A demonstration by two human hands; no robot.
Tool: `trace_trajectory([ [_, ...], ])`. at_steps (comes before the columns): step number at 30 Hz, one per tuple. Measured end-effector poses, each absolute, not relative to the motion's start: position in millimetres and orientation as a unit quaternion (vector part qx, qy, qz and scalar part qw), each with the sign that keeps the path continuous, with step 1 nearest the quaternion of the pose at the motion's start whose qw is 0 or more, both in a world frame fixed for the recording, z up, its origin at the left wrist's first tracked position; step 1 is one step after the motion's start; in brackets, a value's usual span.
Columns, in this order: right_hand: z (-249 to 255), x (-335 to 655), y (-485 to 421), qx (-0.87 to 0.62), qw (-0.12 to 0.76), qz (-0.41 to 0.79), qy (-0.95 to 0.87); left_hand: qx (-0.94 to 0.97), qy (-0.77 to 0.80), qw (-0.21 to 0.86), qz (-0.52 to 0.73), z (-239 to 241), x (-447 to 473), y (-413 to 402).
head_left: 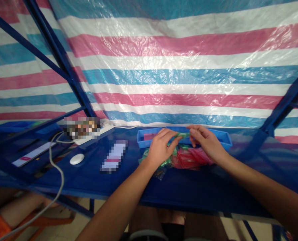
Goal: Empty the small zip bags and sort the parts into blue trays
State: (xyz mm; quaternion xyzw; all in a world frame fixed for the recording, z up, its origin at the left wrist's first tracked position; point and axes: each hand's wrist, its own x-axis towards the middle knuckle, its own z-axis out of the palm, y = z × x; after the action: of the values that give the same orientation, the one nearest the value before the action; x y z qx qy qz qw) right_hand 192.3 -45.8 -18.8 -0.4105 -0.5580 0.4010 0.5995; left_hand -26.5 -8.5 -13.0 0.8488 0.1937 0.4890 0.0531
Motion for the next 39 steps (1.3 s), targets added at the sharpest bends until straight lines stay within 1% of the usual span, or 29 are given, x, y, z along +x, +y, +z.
trace_trajectory([
  [3,-20.9,195.6,-44.0,-0.395,0.574,0.381,-0.608,0.834,0.233,0.111,0.487,-15.0,-23.0,-10.9],
  [5,-24.6,195.8,-43.3,-0.389,0.566,0.399,-0.608,0.825,0.260,0.156,0.477,-16.3,-21.7,-12.4],
  [7,-28.1,194.7,-42.7,-0.386,0.576,0.420,-0.585,0.829,0.261,0.171,0.465,-16.5,-21.7,-13.8],
  [11,-30.0,192.0,-40.8,-0.379,0.611,0.463,-0.518,0.864,0.185,0.117,0.453,-14.7,-23.4,-14.3],
  [13,-28.5,191.0,-40.5,-0.381,0.614,0.479,-0.499,0.873,0.161,0.091,0.451,-13.6,-24.4,-13.4],
  [16,-25.4,189.7,-42.2,-0.385,0.590,0.518,-0.484,0.865,0.167,0.076,0.467,-11.9,-25.6,-11.3],
  [18,-23.9,189.2,-44.4,-0.386,0.565,0.541,-0.489,0.853,0.179,0.083,0.482,-11.3,-26.1,-10.3],
  [21,-22.4,189.5,-47.6,-0.387,0.542,0.513,-0.542,0.835,0.214,0.110,0.495,-12.4,-25.9,-10.1],
  [25,-21.7,191.2,-48.8,-0.382,0.551,0.473,-0.571,0.819,0.268,0.136,0.490,-13.4,-24.5,-13.1],
  [28,-21.8,192.6,-46.9,-0.380,0.563,0.487,-0.549,0.833,0.241,0.130,0.480,-10.6,-23.5,-16.5],
  [32,-22.6,193.7,-43.0,-0.384,0.580,0.521,-0.496,0.864,0.170,0.088,0.466,-8.1,-23.7,-16.7],
  [36,-22.3,192.2,-43.7,-0.398,0.556,0.544,-0.486,0.874,0.150,0.073,0.456,-11.0,-25.6,-12.3],
  [39,-20.8,189.7,-46.8,-0.414,0.541,0.512,-0.523,0.862,0.166,0.091,0.469,-14.0,-26.2,-10.2],
])
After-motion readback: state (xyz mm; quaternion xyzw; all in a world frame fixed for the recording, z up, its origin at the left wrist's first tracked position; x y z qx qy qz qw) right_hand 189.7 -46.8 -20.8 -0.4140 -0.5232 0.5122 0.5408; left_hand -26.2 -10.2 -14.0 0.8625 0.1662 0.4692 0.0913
